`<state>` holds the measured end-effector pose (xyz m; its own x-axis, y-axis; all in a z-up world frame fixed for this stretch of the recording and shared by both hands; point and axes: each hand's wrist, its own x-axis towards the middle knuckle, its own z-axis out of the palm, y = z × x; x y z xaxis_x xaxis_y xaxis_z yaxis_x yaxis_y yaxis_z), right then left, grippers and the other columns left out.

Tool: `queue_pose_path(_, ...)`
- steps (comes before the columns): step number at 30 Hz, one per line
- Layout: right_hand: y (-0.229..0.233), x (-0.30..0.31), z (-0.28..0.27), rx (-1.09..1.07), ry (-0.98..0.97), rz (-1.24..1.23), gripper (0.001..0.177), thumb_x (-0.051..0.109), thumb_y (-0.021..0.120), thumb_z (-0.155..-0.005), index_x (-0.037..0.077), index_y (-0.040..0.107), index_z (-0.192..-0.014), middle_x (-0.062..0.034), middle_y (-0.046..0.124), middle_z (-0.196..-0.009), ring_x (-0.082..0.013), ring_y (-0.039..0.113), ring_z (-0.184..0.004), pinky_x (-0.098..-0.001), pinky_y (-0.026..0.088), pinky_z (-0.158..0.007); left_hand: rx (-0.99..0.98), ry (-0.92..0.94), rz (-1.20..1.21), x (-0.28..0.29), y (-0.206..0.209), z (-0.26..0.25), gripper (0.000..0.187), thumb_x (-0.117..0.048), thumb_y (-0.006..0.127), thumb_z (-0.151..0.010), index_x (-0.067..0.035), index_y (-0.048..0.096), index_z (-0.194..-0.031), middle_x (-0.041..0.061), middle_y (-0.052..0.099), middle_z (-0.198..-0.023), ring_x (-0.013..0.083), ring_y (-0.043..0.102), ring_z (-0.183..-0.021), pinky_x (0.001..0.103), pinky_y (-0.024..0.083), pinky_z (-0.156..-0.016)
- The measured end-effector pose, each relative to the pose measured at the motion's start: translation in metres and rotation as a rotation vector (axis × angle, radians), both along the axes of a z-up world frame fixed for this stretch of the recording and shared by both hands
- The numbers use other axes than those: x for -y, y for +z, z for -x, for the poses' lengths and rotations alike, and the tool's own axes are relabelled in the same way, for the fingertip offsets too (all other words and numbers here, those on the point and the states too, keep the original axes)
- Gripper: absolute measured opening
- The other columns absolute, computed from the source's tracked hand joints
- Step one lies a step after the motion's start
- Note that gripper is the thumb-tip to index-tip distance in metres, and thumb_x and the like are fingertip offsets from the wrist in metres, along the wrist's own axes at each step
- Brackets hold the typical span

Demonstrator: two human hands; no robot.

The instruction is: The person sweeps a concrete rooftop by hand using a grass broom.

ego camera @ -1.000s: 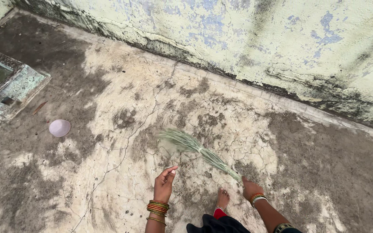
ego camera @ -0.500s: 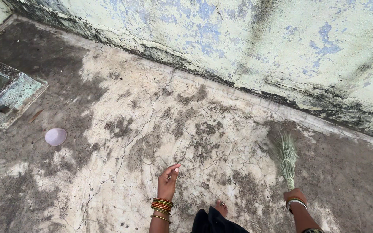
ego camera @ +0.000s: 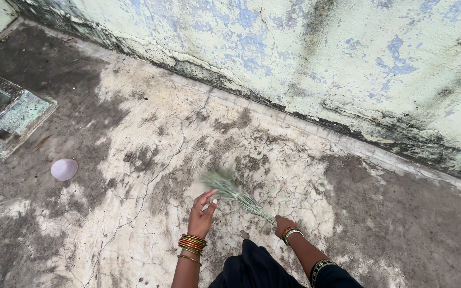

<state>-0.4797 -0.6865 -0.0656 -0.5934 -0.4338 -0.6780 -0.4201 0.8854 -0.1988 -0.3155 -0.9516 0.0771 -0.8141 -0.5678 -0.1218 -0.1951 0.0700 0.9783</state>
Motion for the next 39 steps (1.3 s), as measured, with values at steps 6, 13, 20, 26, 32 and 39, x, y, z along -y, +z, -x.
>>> queue_pose_path(6, 0.013, -0.062, 0.005, -0.122, -0.055, -0.042, 0.057, 0.011, 0.05, -0.094, 0.022, 0.037, -0.148, -0.0152, 0.067, -0.125, -0.0339, 0.07, -0.109, -0.0482, 0.058, -0.093, -0.025, -0.06, 0.169, 0.003, -0.013, 0.027, 0.03, -0.019, 0.065, -0.097, -0.021, 0.073, -0.126, 0.01, 0.061, -0.139, 0.0191, 0.053, -0.134, 0.037, 0.049, -0.105)
queue_pose_path(13, 0.038, -0.149, -0.007, -0.126, -0.606, -0.171, 0.055, 0.026, 0.053, -0.097, 0.029, 0.038, -0.15, -0.0141, 0.076, -0.114, -0.0329, 0.076, -0.106, -0.0492, 0.06, -0.093, -0.045, -0.034, 0.062, 0.01, -0.044, 0.067, 0.029, -0.012, 0.065, -0.094, -0.015, 0.075, -0.122, 0.009, 0.065, -0.136, 0.016, 0.066, -0.11, 0.034, 0.053, -0.099)
queue_pose_path(20, 0.05, -0.169, 0.071, -0.253, -0.949, -0.111, 0.045, 0.028, 0.068, -0.089, 0.004, 0.067, -0.127, -0.023, 0.076, -0.116, -0.0393, 0.074, -0.107, -0.05, 0.059, -0.093, -0.098, -0.066, -0.001, 0.024, -0.052, 0.131, 0.029, -0.01, 0.065, -0.094, -0.012, 0.073, -0.122, 0.008, 0.072, -0.125, 0.0146, 0.066, -0.107, 0.032, 0.053, -0.096)
queue_pose_path(26, 0.014, -0.112, 0.173, -0.158, -1.072, -0.015, 0.042, 0.023, 0.068, -0.088, -0.008, 0.071, -0.115, -0.0315, 0.073, -0.118, -0.0427, 0.072, -0.107, -0.0493, 0.057, -0.093, -0.06, -0.107, 0.06, 0.047, -0.041, 0.178, 0.028, -0.011, 0.066, -0.093, -0.015, 0.076, -0.119, 0.006, 0.069, -0.128, 0.0168, 0.063, -0.111, 0.032, 0.053, -0.095)
queue_pose_path(32, -0.016, 0.037, 0.154, -0.091, -0.512, -0.044, 0.04, 0.025, 0.065, -0.089, 0.002, 0.065, -0.123, -0.0256, 0.068, -0.123, -0.0377, 0.067, -0.118, -0.0447, 0.054, -0.101, -0.031, -0.108, 0.04, 0.083, -0.032, 0.201, 0.025, -0.014, 0.066, -0.093, -0.016, 0.078, -0.115, 0.006, 0.066, -0.131, 0.0181, 0.063, -0.115, 0.035, 0.054, -0.096)
queue_pose_path(39, 0.01, 0.128, 0.153, 0.097, -0.011, -0.069, 0.052, 0.014, 0.06, -0.091, 0.006, 0.05, -0.141, -0.0206, 0.069, -0.118, -0.0347, 0.07, -0.106, -0.047, 0.059, -0.09, 0.036, -0.103, 0.043, 0.128, -0.013, 0.21, 0.026, -0.015, 0.064, -0.096, -0.018, 0.075, -0.119, 0.002, 0.064, -0.133, 0.0155, 0.064, -0.116, 0.033, 0.051, -0.097)
